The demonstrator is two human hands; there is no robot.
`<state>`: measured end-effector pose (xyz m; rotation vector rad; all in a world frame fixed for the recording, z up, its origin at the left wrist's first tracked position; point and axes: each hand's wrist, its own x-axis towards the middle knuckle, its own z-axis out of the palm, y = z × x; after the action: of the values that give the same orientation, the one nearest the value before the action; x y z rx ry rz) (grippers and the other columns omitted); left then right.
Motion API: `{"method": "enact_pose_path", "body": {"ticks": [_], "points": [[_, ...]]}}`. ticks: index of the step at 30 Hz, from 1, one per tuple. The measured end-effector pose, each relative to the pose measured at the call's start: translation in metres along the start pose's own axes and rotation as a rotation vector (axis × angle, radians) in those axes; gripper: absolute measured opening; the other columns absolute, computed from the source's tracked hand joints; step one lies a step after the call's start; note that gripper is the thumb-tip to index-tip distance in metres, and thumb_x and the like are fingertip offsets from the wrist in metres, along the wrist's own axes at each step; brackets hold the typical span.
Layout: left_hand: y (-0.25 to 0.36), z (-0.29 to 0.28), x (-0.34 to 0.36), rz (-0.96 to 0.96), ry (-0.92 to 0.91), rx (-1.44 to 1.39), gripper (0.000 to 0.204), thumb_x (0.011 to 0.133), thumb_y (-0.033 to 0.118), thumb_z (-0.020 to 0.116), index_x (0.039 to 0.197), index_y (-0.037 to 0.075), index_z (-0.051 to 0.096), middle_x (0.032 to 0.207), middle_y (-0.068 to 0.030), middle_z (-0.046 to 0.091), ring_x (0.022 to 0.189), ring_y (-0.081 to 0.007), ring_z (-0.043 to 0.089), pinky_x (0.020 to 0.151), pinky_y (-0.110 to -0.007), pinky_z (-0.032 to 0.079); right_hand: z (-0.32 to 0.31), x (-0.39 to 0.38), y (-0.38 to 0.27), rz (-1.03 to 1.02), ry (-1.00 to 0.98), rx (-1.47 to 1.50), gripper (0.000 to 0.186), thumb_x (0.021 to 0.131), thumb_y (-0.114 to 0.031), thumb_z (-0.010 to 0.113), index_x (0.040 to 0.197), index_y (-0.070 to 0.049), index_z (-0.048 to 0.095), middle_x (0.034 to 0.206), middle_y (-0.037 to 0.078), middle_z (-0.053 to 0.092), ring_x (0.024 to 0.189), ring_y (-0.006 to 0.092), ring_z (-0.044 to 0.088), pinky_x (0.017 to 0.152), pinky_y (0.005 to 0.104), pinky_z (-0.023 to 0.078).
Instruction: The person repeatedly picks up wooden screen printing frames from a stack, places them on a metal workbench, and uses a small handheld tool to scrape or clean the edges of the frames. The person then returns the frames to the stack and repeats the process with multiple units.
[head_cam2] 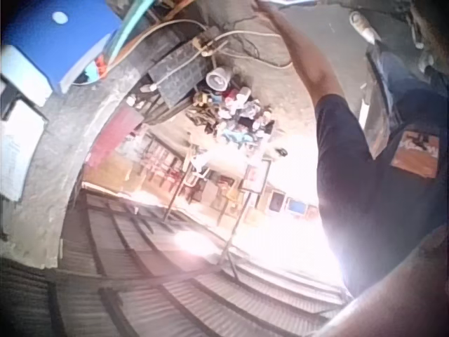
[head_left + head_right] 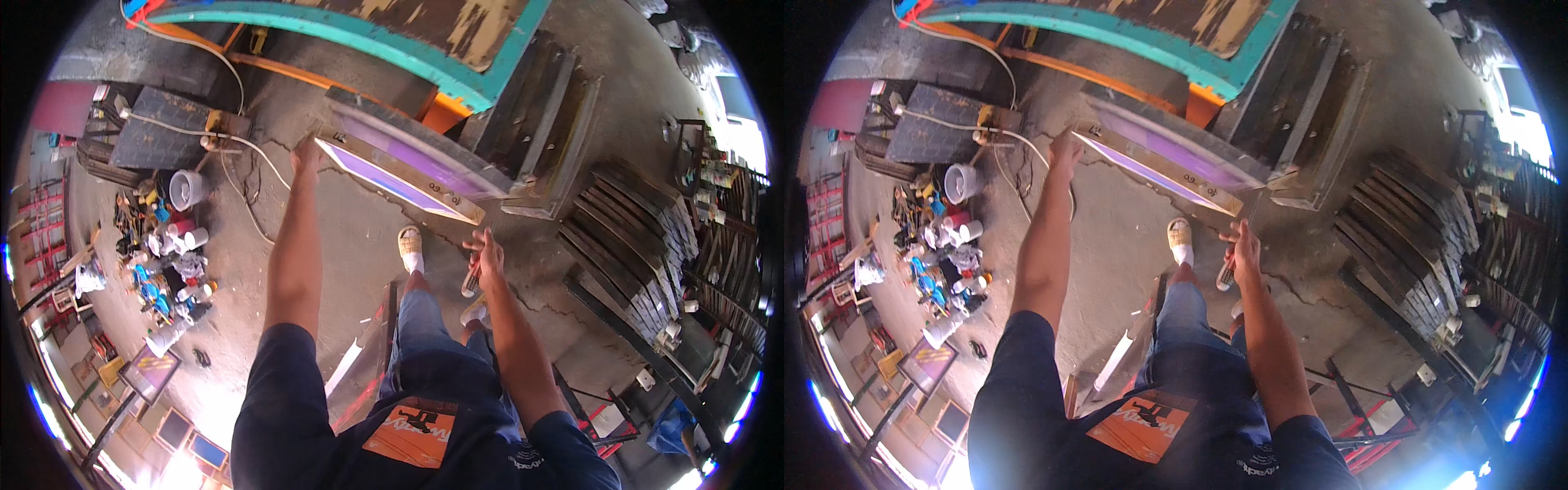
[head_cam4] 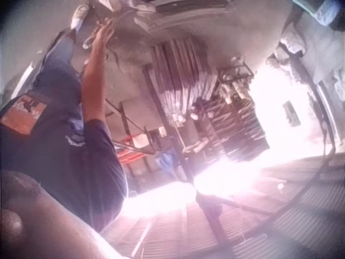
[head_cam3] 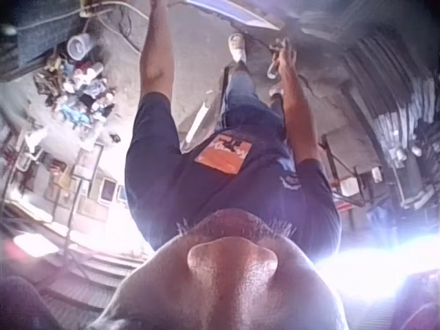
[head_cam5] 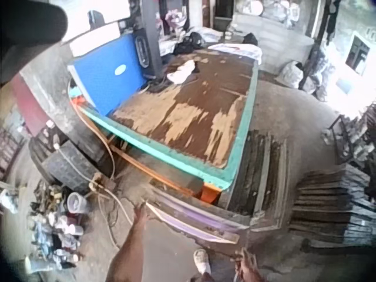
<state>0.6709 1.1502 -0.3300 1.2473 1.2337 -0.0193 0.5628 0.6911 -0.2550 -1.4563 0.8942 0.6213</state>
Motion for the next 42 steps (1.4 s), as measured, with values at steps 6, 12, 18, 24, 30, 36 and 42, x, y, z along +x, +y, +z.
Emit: {"method": "enact_pose_path", "body": {"ticks": [6,12,18,24,30,36,42], "points": [[-0.147,-0.004,-0.004,0.250,-0.075,1.049,0.069,0.090,0.059,0.056,0.123,-0.001,0.063,0.119,-0.0275,0.065,0.115,-0.0419,0.060,0.099,-0.051,0.045,-0.151,-0.028,0.040,-0.110,-0.039,-0.236,0.065,0.099,-0.061,0.044,0.084,-0.001,0.066,0.058,0.006,0.056,0.040,0.0140,0.049,0.037,0.0302,0.039],[-0.254,0.087,-0.212,-0.253,-0.464,0.611,0.033,0.093,0.039,0.065,0.086,0.007,0.064,0.074,-0.0009,0.061,0.064,-0.0153,0.057,0.055,-0.034,0.049,-0.404,-0.032,0.180,-0.482,0.399,-0.895,0.063,0.103,-0.051,0.040,0.069,-0.005,0.066,0.057,0.008,0.059,0.052,0.0205,0.061,0.047,0.0376,0.046],[-0.263,0.278,-0.347,-0.175,-0.935,0.783,0.038,0.095,0.035,0.065,0.116,0.003,0.067,0.089,-0.0078,0.070,0.078,-0.0168,0.067,0.067,-0.032,0.053,-0.548,-0.043,0.254,0.283,0.542,-0.757,0.060,0.101,-0.051,0.044,0.081,-0.002,0.072,0.071,0.015,0.068,0.064,0.0292,0.067,0.060,0.0400,0.054],[-0.236,0.534,-0.502,0.728,-1.322,1.253,0.045,0.096,0.042,0.059,0.107,-0.001,0.068,0.089,-0.0145,0.070,0.085,-0.0266,0.067,0.078,-0.039,0.052,-0.617,-0.061,0.213,0.371,0.335,-0.403,0.062,0.101,-0.052,0.045,0.067,-0.003,0.063,0.057,0.009,0.056,0.049,0.0212,0.055,0.050,0.0365,0.048],[-0.191,0.799,-0.647,1.261,-1.198,0.554,0.032,0.094,0.032,0.062,0.096,0.000,0.064,0.088,-0.0227,0.067,0.083,-0.0385,0.067,0.070,-0.048,0.051,-0.611,-0.053,0.234,0.261,0.584,0.051,0.064,0.099,-0.057,0.047,0.063,-0.005,0.056,0.056,0.005,0.053,0.046,0.0196,0.050,0.044,0.0368,0.041],[-0.172,1.065,-0.733,1.379,-1.185,0.711,0.034,0.086,0.028,0.066,0.107,0.001,0.068,0.096,-0.0189,0.072,0.098,-0.0357,0.069,0.087,-0.046,0.054,-0.544,-0.060,0.224,0.397,0.599,0.302,0.063,0.097,-0.055,0.054,0.061,-0.004,0.061,0.054,0.006,0.055,0.048,0.0193,0.055,0.049,0.0401,0.044],[-0.236,1.213,-0.776,1.475,-1.430,1.443,0.051,0.086,0.034,0.071,0.124,0.002,0.060,0.126,-0.0229,0.063,0.111,-0.0390,0.064,0.094,-0.048,0.053,-0.417,-0.077,0.081,0.684,0.983,0.966,0.052,0.099,-0.054,0.050,0.075,-0.009,0.055,0.050,0.003,0.046,0.036,0.0188,0.046,0.034,0.0336,0.037]]}}
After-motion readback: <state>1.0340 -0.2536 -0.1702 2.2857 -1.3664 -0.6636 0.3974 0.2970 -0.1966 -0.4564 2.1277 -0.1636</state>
